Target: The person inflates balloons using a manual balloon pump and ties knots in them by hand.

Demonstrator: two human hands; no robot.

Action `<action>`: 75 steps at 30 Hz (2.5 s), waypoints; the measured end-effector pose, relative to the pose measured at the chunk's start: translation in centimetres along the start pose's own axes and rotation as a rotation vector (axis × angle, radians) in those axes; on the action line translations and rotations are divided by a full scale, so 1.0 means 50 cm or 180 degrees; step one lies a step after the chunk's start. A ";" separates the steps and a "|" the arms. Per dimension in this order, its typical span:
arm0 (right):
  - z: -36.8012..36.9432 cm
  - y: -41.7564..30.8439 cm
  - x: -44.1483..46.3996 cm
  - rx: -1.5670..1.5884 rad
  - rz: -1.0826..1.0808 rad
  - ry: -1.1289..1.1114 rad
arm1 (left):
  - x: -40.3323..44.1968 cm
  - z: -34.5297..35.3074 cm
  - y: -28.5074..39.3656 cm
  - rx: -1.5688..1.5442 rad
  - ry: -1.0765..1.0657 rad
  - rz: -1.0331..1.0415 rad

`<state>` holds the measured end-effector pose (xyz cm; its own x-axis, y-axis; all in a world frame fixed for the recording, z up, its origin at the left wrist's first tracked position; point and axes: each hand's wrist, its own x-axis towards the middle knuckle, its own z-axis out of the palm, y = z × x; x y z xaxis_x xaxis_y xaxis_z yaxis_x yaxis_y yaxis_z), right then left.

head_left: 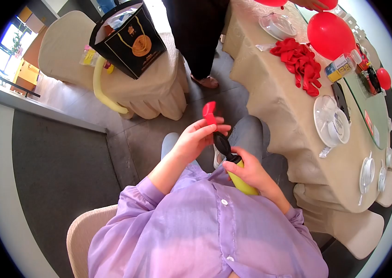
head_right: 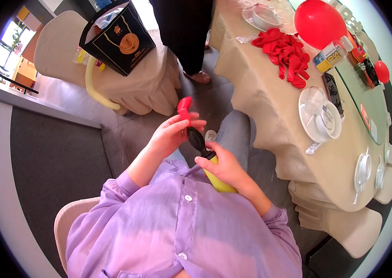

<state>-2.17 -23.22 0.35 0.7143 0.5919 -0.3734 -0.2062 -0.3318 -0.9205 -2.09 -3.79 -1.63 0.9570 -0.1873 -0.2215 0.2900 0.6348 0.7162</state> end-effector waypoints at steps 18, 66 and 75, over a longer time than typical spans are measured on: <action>0.004 -0.031 0.002 0.0884 0.0388 -0.0171 | 0.013 0.028 -0.028 -0.0801 -0.0340 0.0246; 0.059 0.029 0.062 0.0967 0.1011 -0.0036 | 0.183 -0.164 -0.078 -0.1295 0.1933 -0.0062; 0.060 -0.005 -0.064 0.1850 0.1300 0.0190 | 0.201 -0.182 -0.079 -0.1382 0.1841 -0.0289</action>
<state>-6.38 -22.82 1.44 0.5358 0.4572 -0.7098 -0.7765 -0.0632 -0.6269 6.33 -1.36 -12.73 0.7379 0.0967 -0.6680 0.2244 0.8982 0.3779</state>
